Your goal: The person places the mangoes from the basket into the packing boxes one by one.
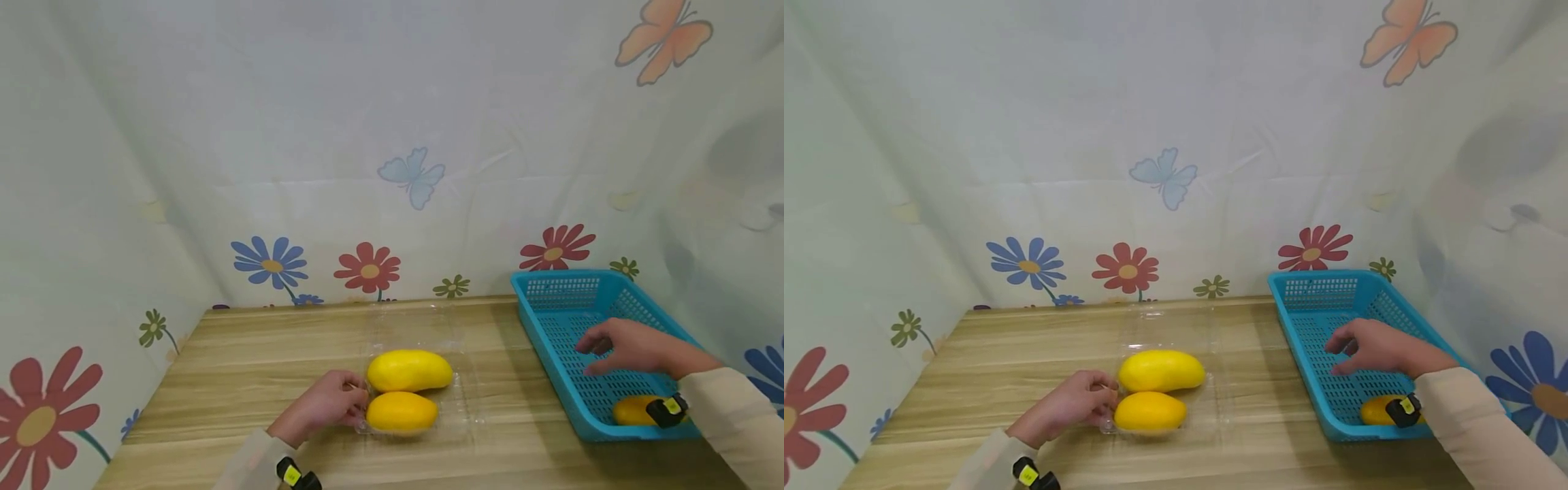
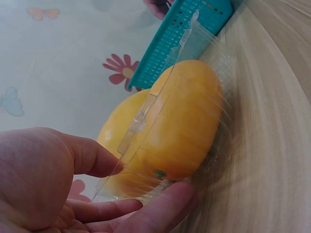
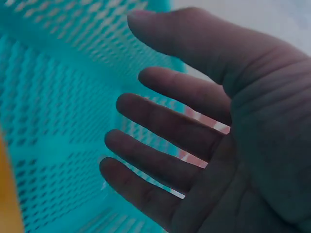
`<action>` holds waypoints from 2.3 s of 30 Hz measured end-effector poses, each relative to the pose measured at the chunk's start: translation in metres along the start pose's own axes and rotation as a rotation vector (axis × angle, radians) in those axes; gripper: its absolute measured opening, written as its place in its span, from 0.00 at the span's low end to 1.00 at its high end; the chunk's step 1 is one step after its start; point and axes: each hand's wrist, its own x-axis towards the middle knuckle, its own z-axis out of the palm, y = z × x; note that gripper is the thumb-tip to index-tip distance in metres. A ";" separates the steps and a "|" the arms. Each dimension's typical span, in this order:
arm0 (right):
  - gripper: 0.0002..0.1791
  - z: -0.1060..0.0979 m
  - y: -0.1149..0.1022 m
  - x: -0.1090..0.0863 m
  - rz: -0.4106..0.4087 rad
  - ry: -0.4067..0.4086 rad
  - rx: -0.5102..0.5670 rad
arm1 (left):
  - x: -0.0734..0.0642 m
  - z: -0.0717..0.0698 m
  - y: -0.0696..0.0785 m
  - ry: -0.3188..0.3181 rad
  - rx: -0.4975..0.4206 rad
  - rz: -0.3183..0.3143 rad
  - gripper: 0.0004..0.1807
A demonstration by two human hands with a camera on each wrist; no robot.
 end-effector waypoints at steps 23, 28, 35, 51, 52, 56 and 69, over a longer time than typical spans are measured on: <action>0.27 -0.002 0.040 -0.012 0.229 -0.398 0.192 | -0.002 0.001 0.001 -0.013 -0.001 0.007 0.17; 0.26 -0.002 0.041 -0.010 0.238 -0.423 0.189 | -0.002 0.001 0.001 -0.017 -0.009 0.013 0.17; 0.26 -0.002 0.048 -0.006 0.216 -0.478 0.158 | -0.003 0.000 0.001 -0.018 -0.005 0.019 0.16; 0.29 -0.002 0.038 -0.007 0.328 -0.540 0.203 | -0.001 -0.001 0.000 -0.028 -0.012 0.010 0.17; 0.29 -0.001 0.038 -0.006 0.334 -0.545 0.201 | -0.001 -0.001 0.000 -0.027 -0.009 0.011 0.17; 0.30 -0.002 0.039 -0.006 0.343 -0.564 0.214 | 0.000 0.000 0.000 -0.023 -0.003 0.007 0.17; 0.22 0.003 0.054 0.003 0.361 -0.597 0.155 | -0.002 0.000 0.001 -0.020 -0.010 -0.014 0.16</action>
